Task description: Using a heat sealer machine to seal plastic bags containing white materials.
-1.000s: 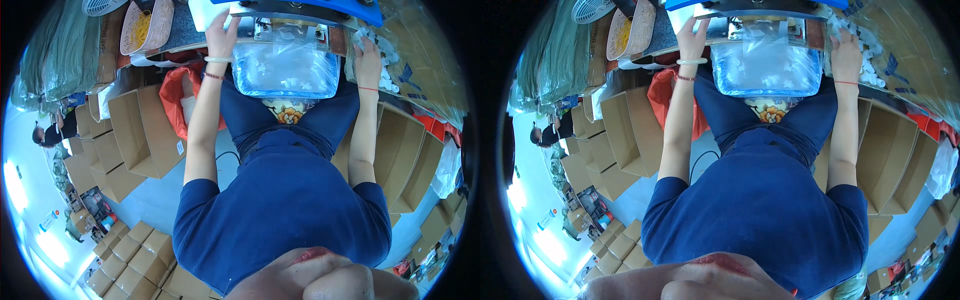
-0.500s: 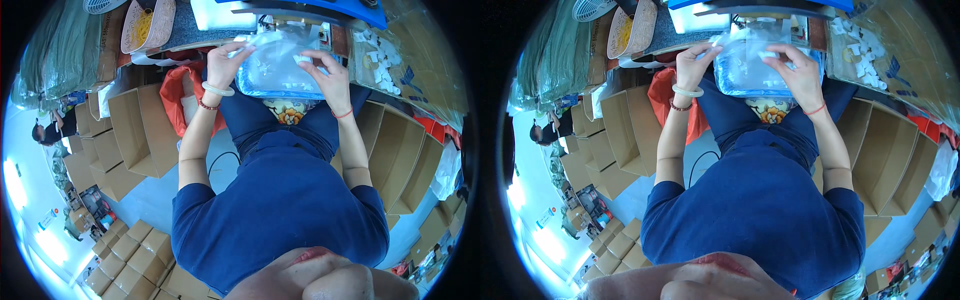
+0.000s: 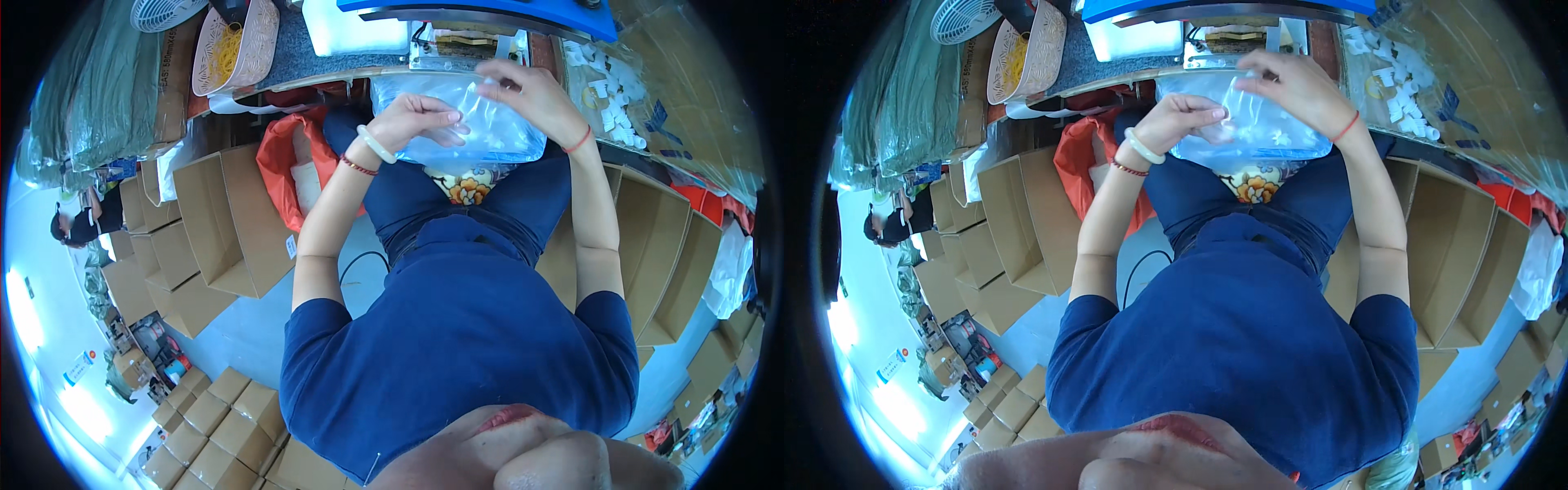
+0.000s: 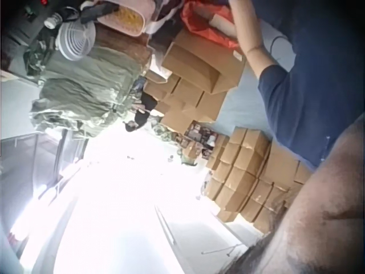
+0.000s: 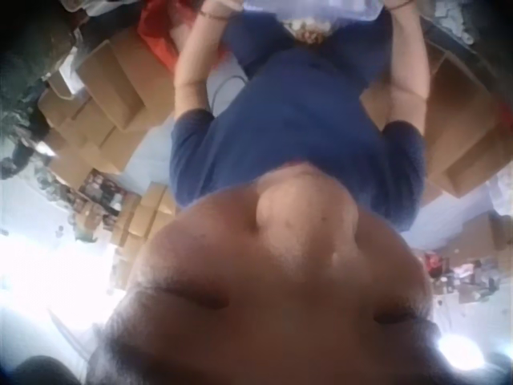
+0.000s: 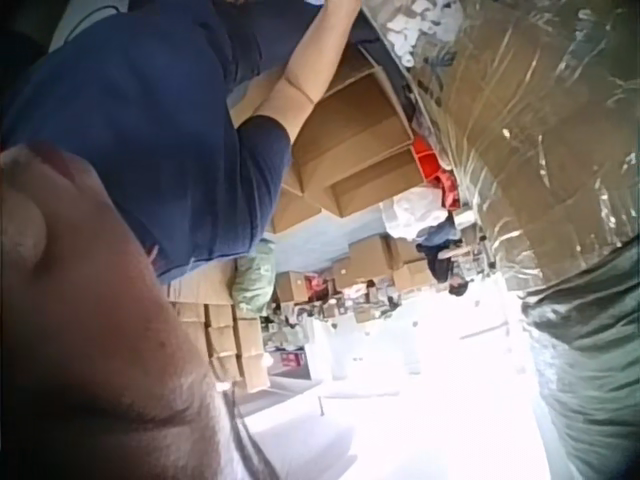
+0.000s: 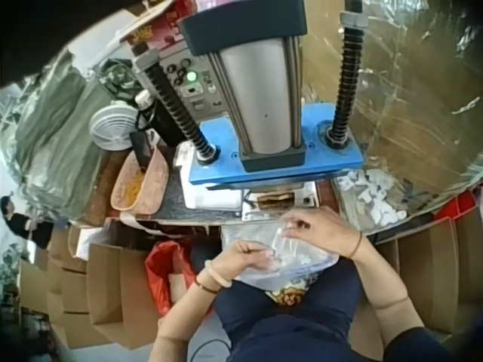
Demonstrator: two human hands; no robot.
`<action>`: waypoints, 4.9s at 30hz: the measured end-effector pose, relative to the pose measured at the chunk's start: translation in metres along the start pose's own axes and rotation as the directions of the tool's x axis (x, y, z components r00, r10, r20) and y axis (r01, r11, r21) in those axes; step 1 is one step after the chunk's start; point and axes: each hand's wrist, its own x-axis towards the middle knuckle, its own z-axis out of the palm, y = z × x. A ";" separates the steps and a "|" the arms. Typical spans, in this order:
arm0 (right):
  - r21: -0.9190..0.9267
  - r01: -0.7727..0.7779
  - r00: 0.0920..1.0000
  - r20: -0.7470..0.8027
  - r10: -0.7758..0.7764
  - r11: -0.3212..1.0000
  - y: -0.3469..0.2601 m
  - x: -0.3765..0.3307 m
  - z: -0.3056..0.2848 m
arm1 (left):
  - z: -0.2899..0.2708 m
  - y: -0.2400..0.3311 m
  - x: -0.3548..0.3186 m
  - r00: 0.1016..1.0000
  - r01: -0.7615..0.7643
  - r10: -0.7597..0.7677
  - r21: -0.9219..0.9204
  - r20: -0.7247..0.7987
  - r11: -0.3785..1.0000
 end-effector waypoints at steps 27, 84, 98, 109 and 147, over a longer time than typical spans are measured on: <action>0.163 -0.167 0.837 -0.498 0.227 0.972 0.042 -0.059 -0.009 | -0.084 -0.017 -0.013 0.454 -0.070 0.833 0.919 -0.317 0.388; -0.292 -0.230 0.741 -0.670 -0.027 0.928 0.137 -0.018 -0.027 | -0.093 0.021 0.035 0.350 0.078 0.937 0.997 -0.013 -0.015; 0.345 0.081 0.940 -0.339 0.043 0.935 -0.008 -0.033 0.044 | -0.020 0.010 -0.029 0.669 -0.322 0.599 0.555 -0.440 0.767; -0.111 0.179 0.984 0.043 -0.176 0.977 -0.008 0.001 -0.005 | -0.001 0.009 -0.016 0.978 -0.186 0.202 0.240 -0.042 0.953; -0.654 -0.449 0.801 -0.597 -0.050 0.609 0.152 -0.011 -0.019 | -0.094 -0.032 0.029 0.332 0.102 0.939 0.987 0.085 -0.126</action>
